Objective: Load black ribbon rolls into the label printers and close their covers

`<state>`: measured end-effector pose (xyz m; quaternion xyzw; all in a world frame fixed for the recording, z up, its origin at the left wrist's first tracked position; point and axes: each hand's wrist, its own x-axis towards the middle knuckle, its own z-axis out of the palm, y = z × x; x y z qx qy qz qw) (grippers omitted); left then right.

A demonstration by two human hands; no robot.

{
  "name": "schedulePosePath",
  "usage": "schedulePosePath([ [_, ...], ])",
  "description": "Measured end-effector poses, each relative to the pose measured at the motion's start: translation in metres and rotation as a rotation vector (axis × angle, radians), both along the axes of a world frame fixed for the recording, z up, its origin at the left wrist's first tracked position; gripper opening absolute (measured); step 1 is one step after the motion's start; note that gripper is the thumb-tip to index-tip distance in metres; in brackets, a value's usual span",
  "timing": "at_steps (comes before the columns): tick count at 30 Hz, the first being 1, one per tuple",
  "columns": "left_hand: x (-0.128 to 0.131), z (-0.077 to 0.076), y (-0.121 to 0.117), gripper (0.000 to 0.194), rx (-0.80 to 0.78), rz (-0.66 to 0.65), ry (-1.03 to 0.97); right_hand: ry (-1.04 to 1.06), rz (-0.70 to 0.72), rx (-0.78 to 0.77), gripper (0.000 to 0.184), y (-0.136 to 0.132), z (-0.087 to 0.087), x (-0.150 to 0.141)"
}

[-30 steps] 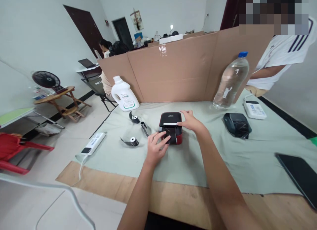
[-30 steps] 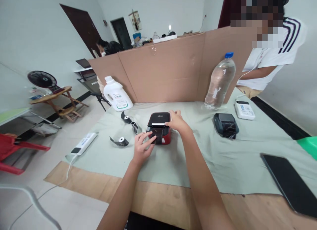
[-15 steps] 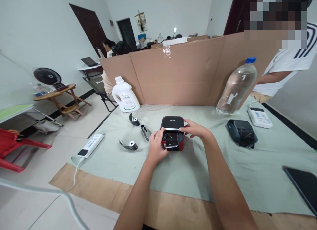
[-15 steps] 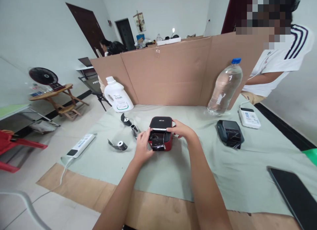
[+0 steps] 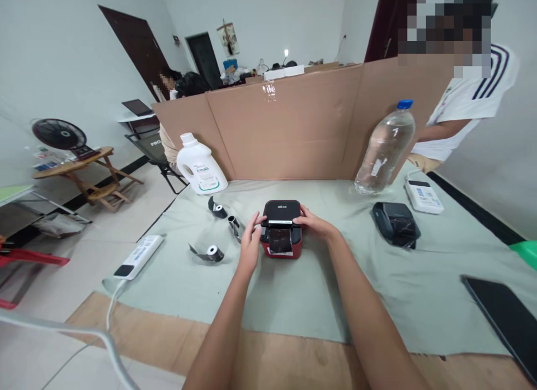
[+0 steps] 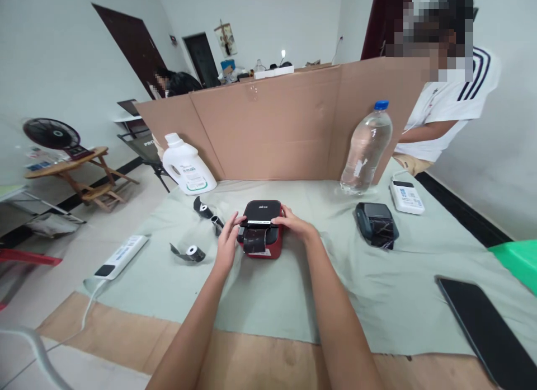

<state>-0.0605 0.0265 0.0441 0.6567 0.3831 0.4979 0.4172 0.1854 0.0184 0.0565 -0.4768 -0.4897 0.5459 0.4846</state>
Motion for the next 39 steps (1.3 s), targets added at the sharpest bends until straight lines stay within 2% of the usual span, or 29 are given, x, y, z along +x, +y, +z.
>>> schedulePosePath([
  [3,0.011,0.005,0.020,0.048,-0.226,-0.027,-0.164,0.190,-0.029,0.090,0.068,0.009,-0.021,-0.008],
  [5,0.018,0.005,0.028,0.057,-0.354,-0.071,-0.287,0.250,-0.044,0.113,0.066,0.010,-0.030,-0.013],
  [8,0.027,-0.003,0.028,0.065,-0.518,-0.151,-0.504,0.289,-0.155,0.150,0.061,0.001,-0.041,-0.023],
  [10,0.030,-0.011,0.025,0.065,-0.568,-0.205,-0.597,0.276,-0.246,0.210,0.060,-0.011,-0.048,-0.030],
  [14,0.031,-0.020,0.021,0.069,-0.576,-0.223,-0.647,0.216,-0.307,0.308,0.068,-0.032,-0.058,-0.043],
  [18,0.029,-0.021,0.021,0.070,-0.579,-0.224,-0.642,0.179,-0.374,0.323,0.064,-0.035,-0.057,-0.052],
  [25,0.029,-0.013,0.020,0.073,-0.555,-0.198,-0.580,0.217,-0.450,0.291,0.058,-0.034,-0.043,-0.063],
  [33,0.029,-0.006,0.026,0.079,-0.554,-0.181,-0.542,0.246,-0.498,0.086,0.059,-0.032,-0.018,-0.063],
  [36,0.029,-0.005,0.026,0.079,-0.550,-0.171,-0.522,0.253,-0.535,0.095,0.059,-0.029,-0.020,-0.066],
  [39,0.028,-0.006,0.025,0.076,-0.550,-0.162,-0.522,0.244,-0.523,0.202,0.059,-0.029,-0.032,-0.069],
])
